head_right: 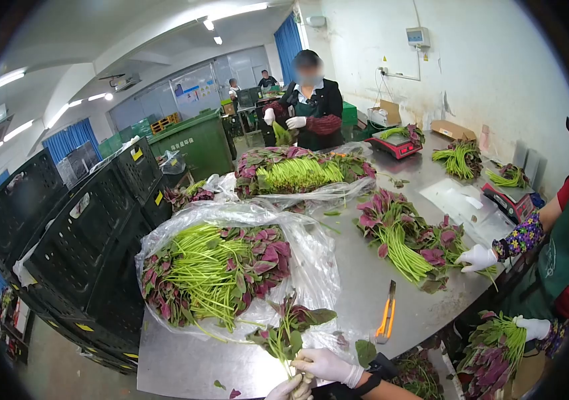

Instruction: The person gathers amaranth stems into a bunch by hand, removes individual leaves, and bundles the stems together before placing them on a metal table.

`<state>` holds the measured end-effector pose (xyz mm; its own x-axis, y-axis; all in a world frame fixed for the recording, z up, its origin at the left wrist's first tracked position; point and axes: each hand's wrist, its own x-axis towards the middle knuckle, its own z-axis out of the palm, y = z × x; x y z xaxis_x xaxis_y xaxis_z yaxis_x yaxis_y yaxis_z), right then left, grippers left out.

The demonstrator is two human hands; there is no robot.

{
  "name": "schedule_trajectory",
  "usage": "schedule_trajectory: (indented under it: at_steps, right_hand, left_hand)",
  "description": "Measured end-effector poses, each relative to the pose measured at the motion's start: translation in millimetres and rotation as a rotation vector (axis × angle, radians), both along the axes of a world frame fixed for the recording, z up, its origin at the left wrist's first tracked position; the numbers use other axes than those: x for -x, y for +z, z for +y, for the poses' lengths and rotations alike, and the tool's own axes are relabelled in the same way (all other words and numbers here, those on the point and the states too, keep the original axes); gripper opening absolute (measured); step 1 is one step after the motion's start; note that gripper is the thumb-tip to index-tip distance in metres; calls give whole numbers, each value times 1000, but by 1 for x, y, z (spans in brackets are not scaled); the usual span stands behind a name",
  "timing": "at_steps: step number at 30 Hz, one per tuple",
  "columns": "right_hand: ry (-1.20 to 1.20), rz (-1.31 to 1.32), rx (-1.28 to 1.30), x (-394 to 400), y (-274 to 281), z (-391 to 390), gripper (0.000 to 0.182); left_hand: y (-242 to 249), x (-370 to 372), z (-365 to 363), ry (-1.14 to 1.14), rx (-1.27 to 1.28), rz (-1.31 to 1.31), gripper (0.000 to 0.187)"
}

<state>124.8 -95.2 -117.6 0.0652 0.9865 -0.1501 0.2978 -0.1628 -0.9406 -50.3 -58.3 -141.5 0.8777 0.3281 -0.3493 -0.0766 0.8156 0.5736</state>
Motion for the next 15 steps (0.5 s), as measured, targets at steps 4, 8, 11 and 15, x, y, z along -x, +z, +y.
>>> schedule_trajectory:
  at_steps: [4, 8, 11, 15]
  right_hand:
    - [-42, 292, 14, -10, -11, 3, 24]
    - [-148, 771, -217, -32, -3, -1, 22]
    - [-319, 612, -237, -61, 3, -4, 21]
    - [-477, 779, -318, -75, 27, -14, 18]
  left_hand:
    - [3, 6, 4, -45, 15, -30, 22]
    - [12, 8, 6, -45, -66, -68, 23]
    - [-56, 15, 41, -223, 192, -334, 31]
    - [36, 2, 61, 92, 32, 73, 30]
